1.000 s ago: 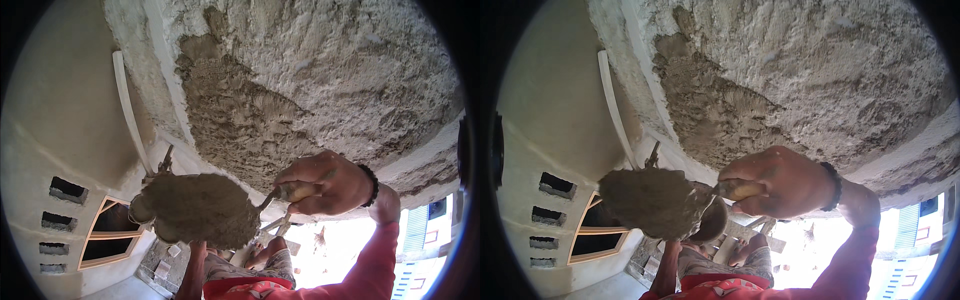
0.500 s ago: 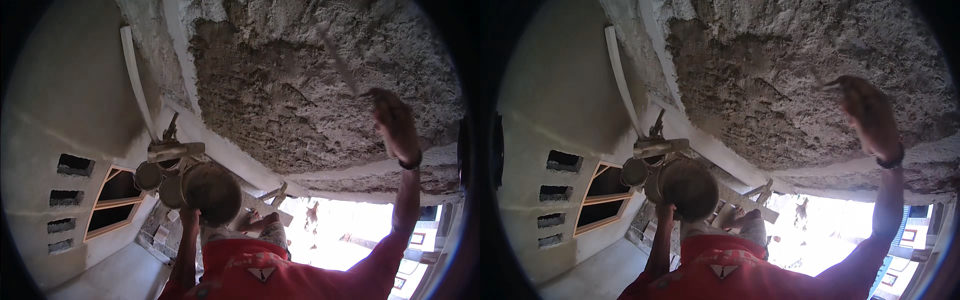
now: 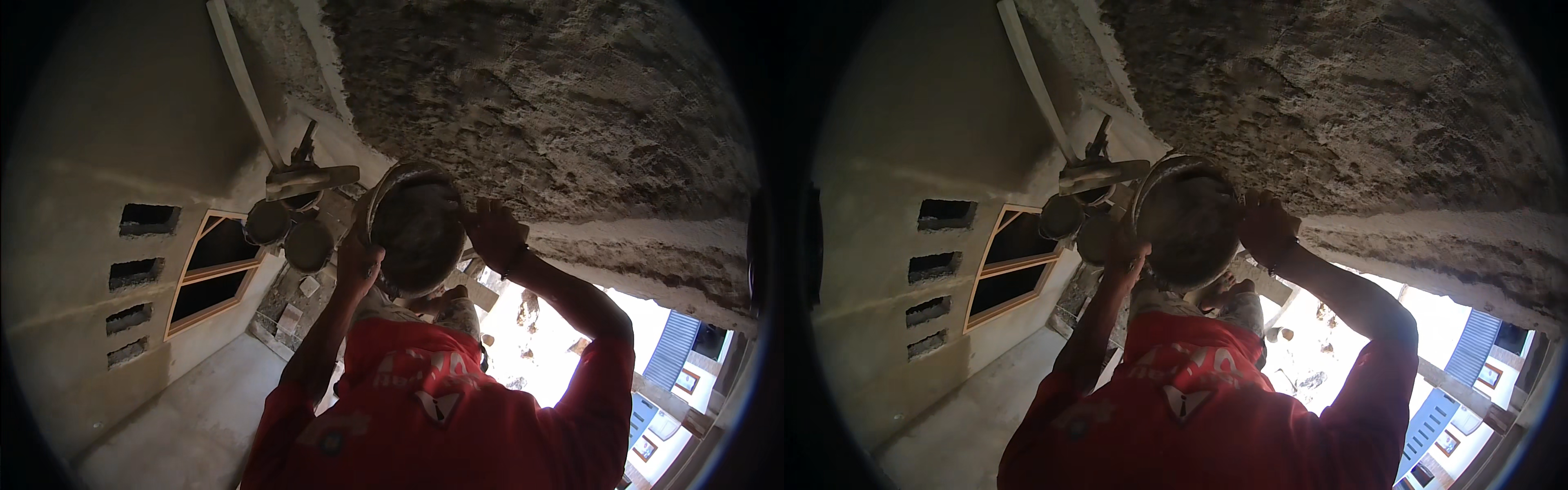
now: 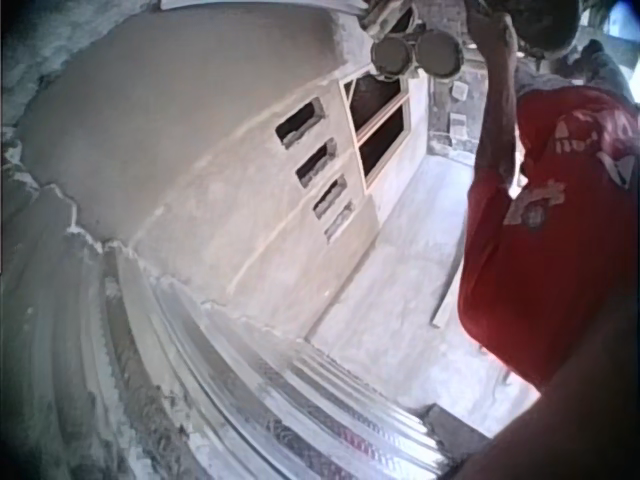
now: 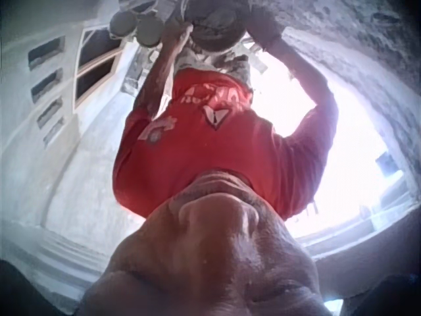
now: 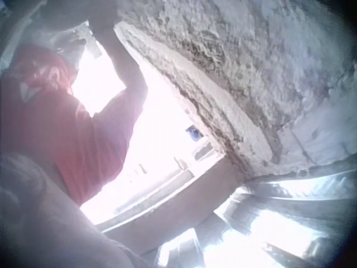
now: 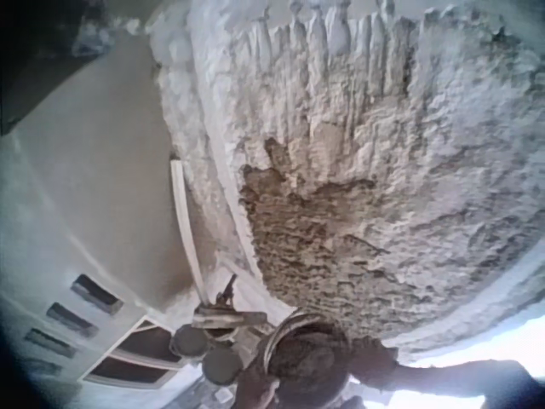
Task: The person applies mortar to a rough wall using a trowel, taking the mixture from a bucket while standing on a wooden scaffold.
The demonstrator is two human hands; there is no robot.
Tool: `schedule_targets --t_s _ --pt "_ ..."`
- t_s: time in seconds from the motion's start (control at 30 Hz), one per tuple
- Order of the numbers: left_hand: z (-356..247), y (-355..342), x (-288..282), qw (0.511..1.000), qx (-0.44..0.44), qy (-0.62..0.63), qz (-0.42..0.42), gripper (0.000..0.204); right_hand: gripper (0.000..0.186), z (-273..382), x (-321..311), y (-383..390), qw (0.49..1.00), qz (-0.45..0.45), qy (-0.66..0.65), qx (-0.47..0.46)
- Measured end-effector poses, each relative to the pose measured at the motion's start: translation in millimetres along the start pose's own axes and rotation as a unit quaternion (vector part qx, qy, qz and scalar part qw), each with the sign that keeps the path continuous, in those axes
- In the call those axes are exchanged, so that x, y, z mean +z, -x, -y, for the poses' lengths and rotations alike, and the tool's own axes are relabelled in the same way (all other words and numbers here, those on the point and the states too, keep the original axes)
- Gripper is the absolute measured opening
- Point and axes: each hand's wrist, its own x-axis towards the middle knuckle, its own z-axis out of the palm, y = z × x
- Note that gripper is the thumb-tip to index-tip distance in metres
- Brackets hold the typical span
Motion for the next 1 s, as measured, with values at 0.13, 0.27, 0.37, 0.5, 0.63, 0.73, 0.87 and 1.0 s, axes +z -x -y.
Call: schedule_targets --t_s 0.13,0.27,0.37,0.5,0.63,0.73,0.87,1.0 --pt "-29.8 -3.1 6.1 0.999 0.036 0.000 0.030 0.063 0.043 4.3 1.1 25.8 0.998 0.029 -0.035 -0.033" --pt "-40.8 -0.8 16.6 0.998 0.011 0.004 0.066 0.058 0.040 -10.1 -41.6 58.6 0.972 0.191 -0.136 -0.002" --pt "-54.7 6.3 22.6 0.996 0.018 -0.030 0.084 0.054 0.038 -32.1 -61.3 74.6 0.982 0.175 -0.062 0.027" --pt "-56.1 12.6 36.1 0.994 0.040 -0.040 0.094 0.053 0.040 -38.1 -51.4 94.0 0.968 0.203 -0.106 0.101" --pt "-53.5 17.4 52.4 0.990 0.100 -0.082 0.063 0.057 0.035 -16.1 -6.7 106.3 0.935 0.175 -0.294 0.092" --pt "-54.1 20.7 57.6 0.991 0.090 -0.069 0.065 0.060 0.029 2.8 10.9 92.6 0.945 0.222 -0.237 0.039" --pt "-62.6 26.2 51.8 0.994 0.096 -0.027 0.049 0.062 0.024 12.2 11.1 91.5 0.931 0.067 -0.350 0.084" --pt "-65.3 30.3 34.5 0.996 0.042 0.056 0.058 0.065 0.027 13.1 -1.1 101.8 0.909 -0.048 -0.399 0.108"
